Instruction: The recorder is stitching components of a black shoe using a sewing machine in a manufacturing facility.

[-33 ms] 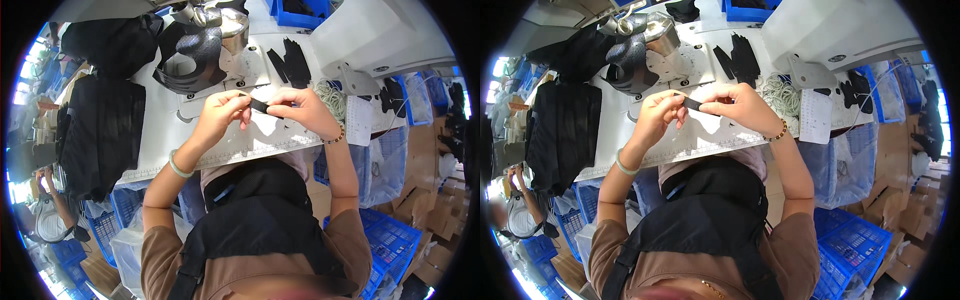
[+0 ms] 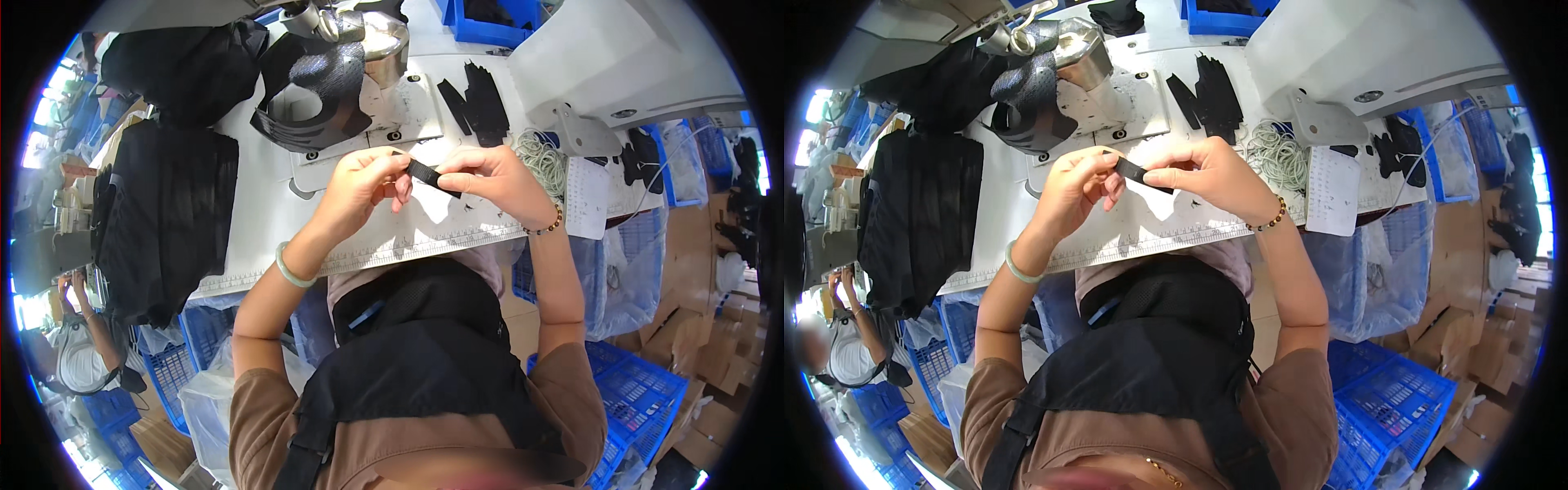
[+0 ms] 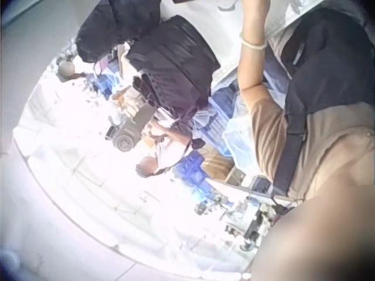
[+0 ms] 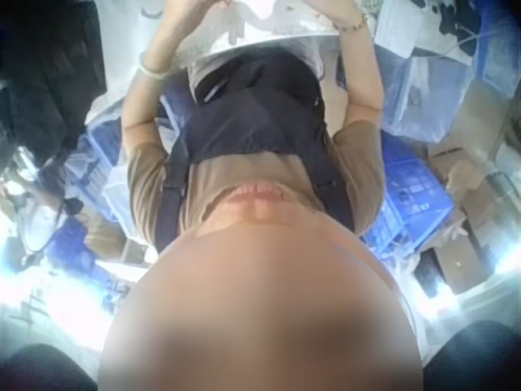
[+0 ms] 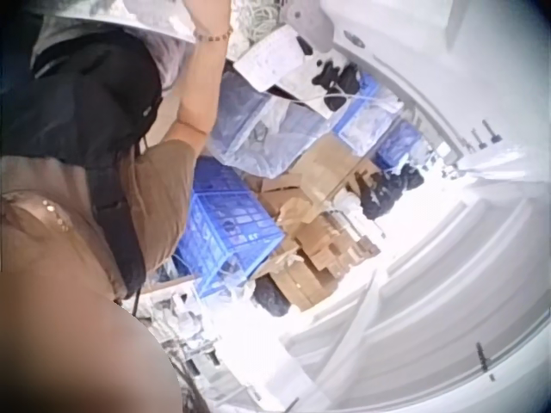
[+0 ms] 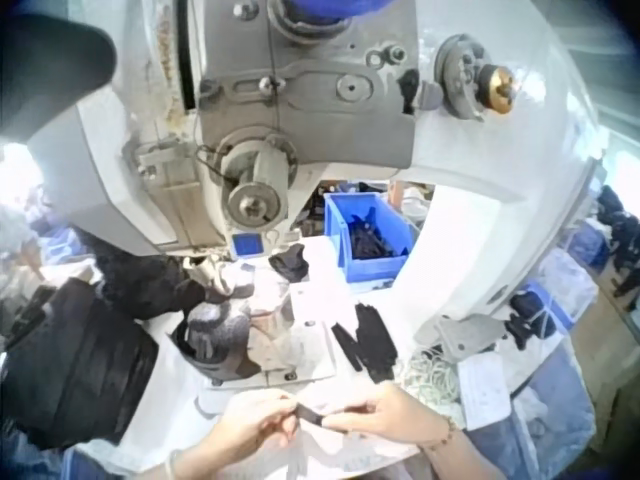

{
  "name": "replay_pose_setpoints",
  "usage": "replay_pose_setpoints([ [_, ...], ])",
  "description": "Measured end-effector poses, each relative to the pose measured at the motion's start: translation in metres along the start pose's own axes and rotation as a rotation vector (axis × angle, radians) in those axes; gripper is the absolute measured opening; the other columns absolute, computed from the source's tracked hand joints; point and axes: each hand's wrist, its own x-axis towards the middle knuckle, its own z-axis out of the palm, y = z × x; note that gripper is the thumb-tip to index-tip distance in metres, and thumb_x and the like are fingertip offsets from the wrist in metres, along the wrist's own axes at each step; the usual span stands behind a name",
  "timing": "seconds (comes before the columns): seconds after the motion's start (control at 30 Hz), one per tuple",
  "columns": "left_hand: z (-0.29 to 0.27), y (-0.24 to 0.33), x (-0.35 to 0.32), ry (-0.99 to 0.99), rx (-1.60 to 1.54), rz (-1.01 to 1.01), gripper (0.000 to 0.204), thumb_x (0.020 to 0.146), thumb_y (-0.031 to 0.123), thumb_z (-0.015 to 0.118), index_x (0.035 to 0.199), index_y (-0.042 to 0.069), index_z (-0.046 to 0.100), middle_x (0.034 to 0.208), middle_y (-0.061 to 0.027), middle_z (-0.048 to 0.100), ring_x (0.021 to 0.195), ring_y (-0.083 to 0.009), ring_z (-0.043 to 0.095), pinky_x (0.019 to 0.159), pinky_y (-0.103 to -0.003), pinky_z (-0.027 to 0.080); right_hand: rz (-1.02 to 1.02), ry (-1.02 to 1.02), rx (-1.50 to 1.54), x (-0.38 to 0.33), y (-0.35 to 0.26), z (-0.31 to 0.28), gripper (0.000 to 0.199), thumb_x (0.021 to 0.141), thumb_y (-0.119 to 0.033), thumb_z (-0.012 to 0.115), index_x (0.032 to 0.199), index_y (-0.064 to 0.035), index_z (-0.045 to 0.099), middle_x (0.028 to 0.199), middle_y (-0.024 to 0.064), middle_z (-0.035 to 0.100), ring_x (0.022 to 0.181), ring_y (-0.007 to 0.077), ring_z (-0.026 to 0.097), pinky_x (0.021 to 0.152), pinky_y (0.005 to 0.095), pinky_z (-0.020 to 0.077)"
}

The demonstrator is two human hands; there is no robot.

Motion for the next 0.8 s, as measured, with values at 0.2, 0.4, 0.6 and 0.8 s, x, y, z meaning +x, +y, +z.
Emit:
replay_pose_setpoints([
  [0.2, -0.006, -0.002, 0.005, -0.133, -0.394, -0.265, 0.017, 0.088, 0.018, 0.053, 0.080, 0.003, 0.052, 0.062, -0.0028, 0.050, 0.056, -0.0125, 0.051, 0.046, -0.022, 0.040, -0.161, 0.073, 0.138, 0.005, 0.018, 0.016, 0.014, 0.080, -0.004, 0.064, 0.093, 0.0007, 0.064, 0.086, 0.0013, 0.062, 0.076, 0.0051, 0.053, 0.068, 0.0190, 0.0431],
  [0.4, -0.009, -0.006, 0.005, -0.205, -0.556, -0.344, 0.014, 0.087, 0.016, 0.056, 0.085, 0.003, 0.052, 0.066, -0.0033, 0.050, 0.058, -0.0129, 0.051, 0.046, -0.021, 0.039, -0.331, 0.163, 0.128, 0.014, 0.035, 0.024, 0.011, 0.079, -0.004, 0.065, 0.090, -0.0032, 0.065, 0.087, -0.0011, 0.062, 0.073, 0.0024, 0.051, 0.065, 0.0164, 0.0407],
  [0.6, -0.010, -0.006, 0.005, -0.227, -0.533, -0.304, 0.015, 0.087, 0.018, 0.056, 0.083, 0.004, 0.053, 0.066, -0.0025, 0.051, 0.059, -0.0117, 0.053, 0.049, -0.021, 0.041, -0.469, 0.133, 0.069, 0.019, 0.047, 0.023, 0.013, 0.078, 0.000, 0.064, 0.089, -0.0056, 0.064, 0.090, 0.0017, 0.060, 0.084, 0.0073, 0.053, 0.071, 0.0192, 0.0429],
  [0.8, -0.013, -0.007, 0.004, -0.169, -0.509, -0.240, 0.016, 0.088, 0.020, 0.055, 0.082, 0.005, 0.054, 0.066, -0.0018, 0.053, 0.060, -0.0114, 0.055, 0.051, -0.021, 0.044, -0.557, 0.118, 0.131, 0.019, 0.048, 0.028, 0.015, 0.077, 0.005, 0.062, 0.089, -0.0033, 0.064, 0.096, 0.0059, 0.057, 0.093, 0.0149, 0.056, 0.078, 0.0247, 0.0485],
])
